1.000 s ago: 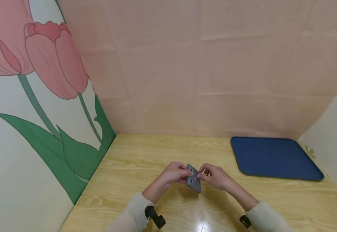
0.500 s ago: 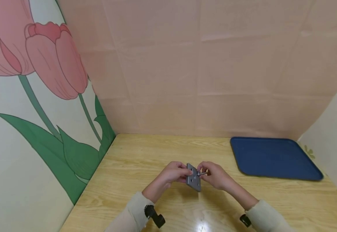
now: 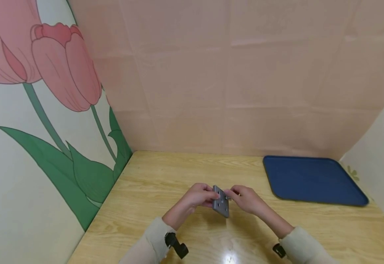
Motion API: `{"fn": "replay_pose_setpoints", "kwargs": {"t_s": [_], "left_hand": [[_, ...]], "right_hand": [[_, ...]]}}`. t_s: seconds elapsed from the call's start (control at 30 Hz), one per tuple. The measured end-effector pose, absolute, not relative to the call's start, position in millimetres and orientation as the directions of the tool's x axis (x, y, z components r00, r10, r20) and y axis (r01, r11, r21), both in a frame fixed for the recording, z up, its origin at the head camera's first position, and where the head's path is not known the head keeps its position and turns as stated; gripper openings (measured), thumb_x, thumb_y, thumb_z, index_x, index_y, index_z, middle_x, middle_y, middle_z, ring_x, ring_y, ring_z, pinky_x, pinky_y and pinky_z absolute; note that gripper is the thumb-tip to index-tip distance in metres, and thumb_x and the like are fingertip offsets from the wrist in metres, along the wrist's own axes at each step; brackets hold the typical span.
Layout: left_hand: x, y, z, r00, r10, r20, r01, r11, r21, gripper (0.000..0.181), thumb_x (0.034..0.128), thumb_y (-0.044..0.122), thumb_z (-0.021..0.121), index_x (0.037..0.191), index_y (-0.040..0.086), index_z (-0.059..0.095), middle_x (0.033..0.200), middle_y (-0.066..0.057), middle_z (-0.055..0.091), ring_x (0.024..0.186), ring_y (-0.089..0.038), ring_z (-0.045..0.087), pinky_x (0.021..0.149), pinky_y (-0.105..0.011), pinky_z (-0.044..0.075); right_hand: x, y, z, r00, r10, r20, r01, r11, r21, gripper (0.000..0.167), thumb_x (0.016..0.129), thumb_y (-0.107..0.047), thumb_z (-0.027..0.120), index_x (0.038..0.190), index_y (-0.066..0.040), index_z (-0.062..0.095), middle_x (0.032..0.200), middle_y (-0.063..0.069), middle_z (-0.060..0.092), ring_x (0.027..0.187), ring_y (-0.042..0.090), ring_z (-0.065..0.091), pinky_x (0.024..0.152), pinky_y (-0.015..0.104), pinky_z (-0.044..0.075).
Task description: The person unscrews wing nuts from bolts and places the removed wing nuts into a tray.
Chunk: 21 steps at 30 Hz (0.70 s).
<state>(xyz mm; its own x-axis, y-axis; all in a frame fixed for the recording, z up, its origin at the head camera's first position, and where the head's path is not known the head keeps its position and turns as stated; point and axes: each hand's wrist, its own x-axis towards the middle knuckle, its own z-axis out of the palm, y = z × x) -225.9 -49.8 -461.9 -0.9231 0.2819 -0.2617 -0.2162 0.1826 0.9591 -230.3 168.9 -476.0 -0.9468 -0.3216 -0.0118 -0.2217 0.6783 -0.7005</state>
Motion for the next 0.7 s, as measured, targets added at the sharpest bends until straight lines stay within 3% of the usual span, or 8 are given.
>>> {"fn": "replay_pose_setpoints", "kwargs": {"t_s": [0.13,0.33,0.7], "left_hand": [[-225.6,-50.5,-462.0,-0.921,0.289,-0.260,-0.210,0.193,0.958,0.022,0.0891,0.015,0.077,0.101,0.000,0.066,0.090,-0.009,0.073,0.078,-0.016,0.072,0.070,-0.032,0.062],[-225.5,-50.3,-462.8,-0.920,0.295,-0.256,-0.204,0.197,0.959,0.022,0.0889,0.015,0.077,0.101,0.000,0.066,0.090,-0.009,0.073,0.078,-0.016,0.072,0.070,-0.032,0.062],[-224.8,-48.5,-463.2,-0.921,0.297,-0.252,-0.202,0.189,0.961,0.020,0.0887,0.014,0.077,0.098,0.000,0.066,0.089,-0.009,0.073,0.078,-0.017,0.072,0.069,-0.032,0.062]], "right_hand": [[-229.0,168.2,-477.8,-0.957,-0.280,-0.075,-0.152,0.704,-0.693,0.044,0.105,-0.046,0.050,0.096,-0.007,0.069,0.081,0.008,0.062,0.068,0.018,0.052,0.059,0.033,0.043],[-228.2,167.3,-479.0,-0.959,-0.266,-0.094,-0.132,0.718,-0.684,0.048,0.104,-0.049,0.049,0.101,-0.006,0.070,0.094,0.008,0.069,0.080,0.019,0.060,0.064,0.035,0.050],[-228.1,167.9,-478.3,-0.954,-0.270,-0.130,-0.114,0.727,-0.677,0.049,0.105,-0.050,0.048,0.097,-0.006,0.069,0.088,0.006,0.066,0.075,0.019,0.057,0.061,0.034,0.046]]}}
